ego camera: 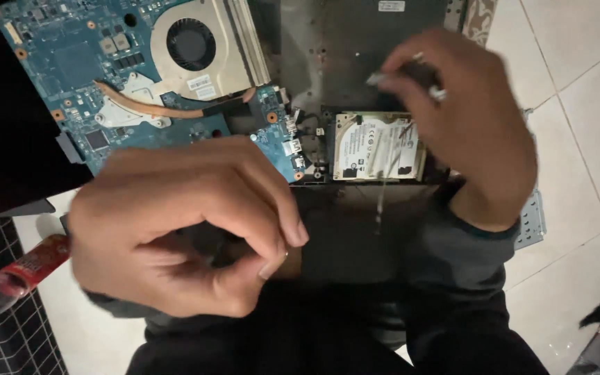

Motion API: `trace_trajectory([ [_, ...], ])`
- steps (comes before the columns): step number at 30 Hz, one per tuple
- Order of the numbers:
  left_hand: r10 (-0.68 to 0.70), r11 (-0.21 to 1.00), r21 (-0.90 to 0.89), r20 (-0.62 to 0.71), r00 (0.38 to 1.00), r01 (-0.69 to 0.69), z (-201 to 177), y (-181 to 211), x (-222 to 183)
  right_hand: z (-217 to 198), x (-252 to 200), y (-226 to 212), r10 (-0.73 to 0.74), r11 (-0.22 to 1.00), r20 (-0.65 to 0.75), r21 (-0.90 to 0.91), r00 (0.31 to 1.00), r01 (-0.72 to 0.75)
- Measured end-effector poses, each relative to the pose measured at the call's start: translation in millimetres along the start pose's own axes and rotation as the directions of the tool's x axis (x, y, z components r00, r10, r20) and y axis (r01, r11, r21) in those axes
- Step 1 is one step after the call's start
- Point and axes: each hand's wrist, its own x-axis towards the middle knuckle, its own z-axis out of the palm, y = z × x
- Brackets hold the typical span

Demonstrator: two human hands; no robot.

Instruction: Disassembling a laptop by removing screws and disconnecting the hard drive and motherboard components using a screwdriver.

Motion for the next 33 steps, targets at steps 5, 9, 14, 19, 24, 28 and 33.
trace_trajectory([
  [5, 0.009, 0.997, 0.078, -0.078, 0.997, -0.002, 3.2, 4.6, 3.7, -2.3, -3.8, 10.5, 0.021, 0.999, -0.096, -0.034, 0.995, -0.024],
  [9, 0.024, 0.985, 0.17, -0.174, 0.984, 0.006, 3.1, 5.7, 5.2, 5.5, -1.6, 25.4, -0.003, 0.998, -0.131, -0.061, 0.991, -0.005],
  [14, 0.052, 0.97, 0.243, -0.254, 0.966, 0.011, 2.5, -8.1, 12.0, -14.3, -10.6, 9.0, 0.064, 0.995, -0.104, 0.082, 0.992, -0.055],
  [19, 0.092, 0.976, 0.212, -0.225, 0.97, -0.043, -13.9, -31.9, 0.7, -26.7, -25.0, -11.4, 0.265, 0.934, -0.012, 0.253, 0.964, -0.253],
  [24, -0.16, 0.959, 0.171, -0.332, 0.93, 0.226, 17.4, -3.1, 24.7, -18.7, -53.5, -40.4, 0.109, 0.957, 0.377, 0.209, 0.92, -0.199],
  [28, -0.055, 0.975, 0.218, 0.107, 0.993, 0.03, -15.5, -8.2, 13.7, -15.5, -40.4, -83.2, 0.274, 0.811, 0.544, 0.313, 0.793, -0.494],
  [33, -0.114, 0.98, 0.171, 0.053, 0.992, 0.103, -11.8, -0.6, 0.1, 10.6, -37.3, -85.7, -0.45, 0.803, -0.144, 0.367, 0.882, 0.469],
])
